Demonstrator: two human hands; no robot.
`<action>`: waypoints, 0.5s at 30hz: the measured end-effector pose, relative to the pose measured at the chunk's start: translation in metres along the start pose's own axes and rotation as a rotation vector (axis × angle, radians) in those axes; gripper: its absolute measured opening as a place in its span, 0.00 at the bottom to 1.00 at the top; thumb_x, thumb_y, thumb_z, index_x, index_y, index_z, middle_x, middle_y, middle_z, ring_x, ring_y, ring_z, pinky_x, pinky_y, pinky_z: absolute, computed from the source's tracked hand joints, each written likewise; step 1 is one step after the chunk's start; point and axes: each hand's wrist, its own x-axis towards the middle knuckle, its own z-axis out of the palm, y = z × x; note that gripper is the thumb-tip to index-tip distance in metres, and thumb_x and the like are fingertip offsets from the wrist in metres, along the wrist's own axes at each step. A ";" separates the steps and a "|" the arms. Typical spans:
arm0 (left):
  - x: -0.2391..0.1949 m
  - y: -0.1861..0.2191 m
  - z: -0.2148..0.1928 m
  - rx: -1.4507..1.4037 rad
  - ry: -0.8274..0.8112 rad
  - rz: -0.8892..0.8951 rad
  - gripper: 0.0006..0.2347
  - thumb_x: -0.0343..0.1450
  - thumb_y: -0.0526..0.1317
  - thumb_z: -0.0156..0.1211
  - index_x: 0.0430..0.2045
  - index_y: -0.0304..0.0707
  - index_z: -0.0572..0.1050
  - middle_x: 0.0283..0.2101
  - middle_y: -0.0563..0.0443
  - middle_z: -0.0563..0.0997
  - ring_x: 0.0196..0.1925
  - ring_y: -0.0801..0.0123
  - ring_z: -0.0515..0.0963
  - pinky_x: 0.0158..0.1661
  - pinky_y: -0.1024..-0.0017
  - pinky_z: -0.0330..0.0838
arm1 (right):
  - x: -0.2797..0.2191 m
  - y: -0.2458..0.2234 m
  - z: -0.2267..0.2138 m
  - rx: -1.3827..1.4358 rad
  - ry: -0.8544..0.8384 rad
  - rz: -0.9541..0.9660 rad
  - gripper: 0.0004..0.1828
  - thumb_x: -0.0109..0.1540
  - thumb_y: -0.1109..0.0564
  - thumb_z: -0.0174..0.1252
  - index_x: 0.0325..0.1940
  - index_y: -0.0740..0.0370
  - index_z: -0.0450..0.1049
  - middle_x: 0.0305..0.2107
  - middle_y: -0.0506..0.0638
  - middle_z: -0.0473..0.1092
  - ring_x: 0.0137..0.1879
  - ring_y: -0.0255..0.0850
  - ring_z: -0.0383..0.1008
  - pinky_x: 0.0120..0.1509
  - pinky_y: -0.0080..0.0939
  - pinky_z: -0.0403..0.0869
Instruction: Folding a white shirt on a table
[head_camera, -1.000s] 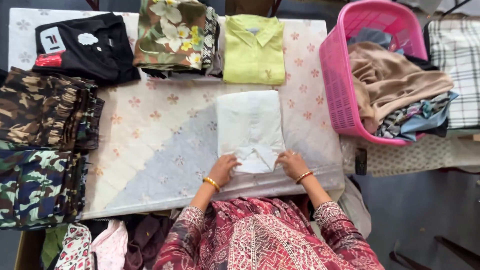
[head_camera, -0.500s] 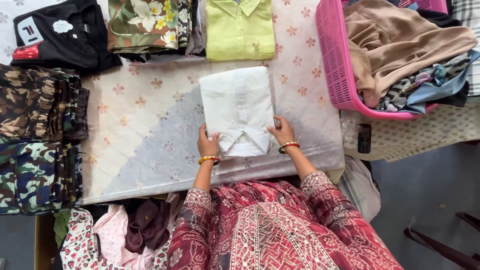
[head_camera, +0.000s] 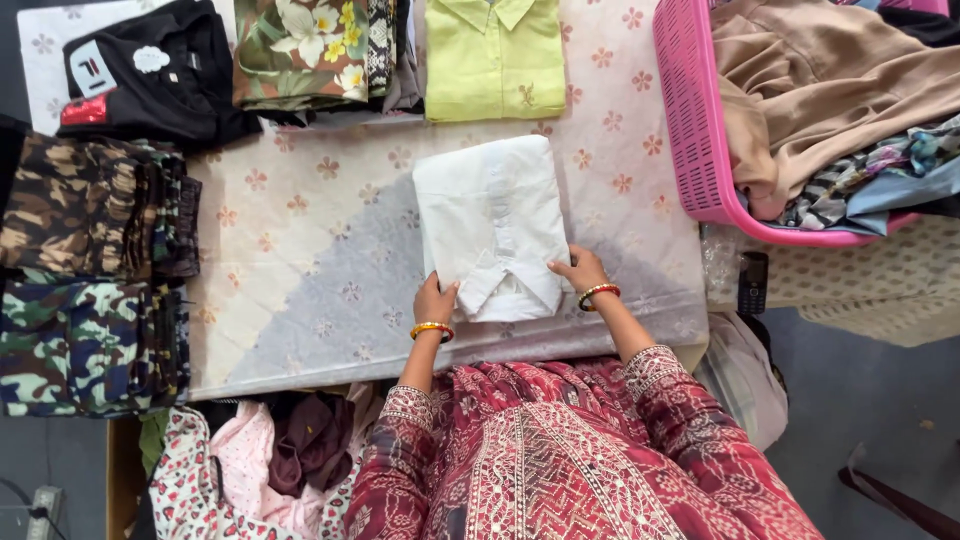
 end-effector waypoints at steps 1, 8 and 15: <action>0.000 0.004 -0.002 -0.021 0.013 0.020 0.17 0.65 0.47 0.69 0.41 0.35 0.77 0.40 0.33 0.83 0.45 0.38 0.81 0.44 0.51 0.74 | -0.001 0.000 -0.001 0.048 -0.027 -0.018 0.20 0.56 0.50 0.70 0.48 0.63 0.79 0.36 0.53 0.81 0.40 0.36 0.79 0.46 0.39 0.75; 0.005 0.015 -0.002 0.078 0.041 0.110 0.27 0.60 0.44 0.72 0.51 0.31 0.70 0.41 0.31 0.81 0.45 0.38 0.80 0.44 0.50 0.74 | -0.008 -0.013 0.002 -0.136 0.021 0.019 0.25 0.52 0.50 0.73 0.50 0.61 0.80 0.41 0.54 0.80 0.44 0.38 0.79 0.51 0.41 0.75; 0.001 0.018 -0.026 -0.140 0.030 0.026 0.18 0.62 0.42 0.69 0.43 0.32 0.75 0.39 0.38 0.83 0.42 0.45 0.82 0.42 0.56 0.75 | 0.018 0.061 0.007 0.141 -0.064 -0.020 0.18 0.63 0.51 0.66 0.50 0.66 0.80 0.38 0.52 0.80 0.42 0.36 0.79 0.47 0.39 0.75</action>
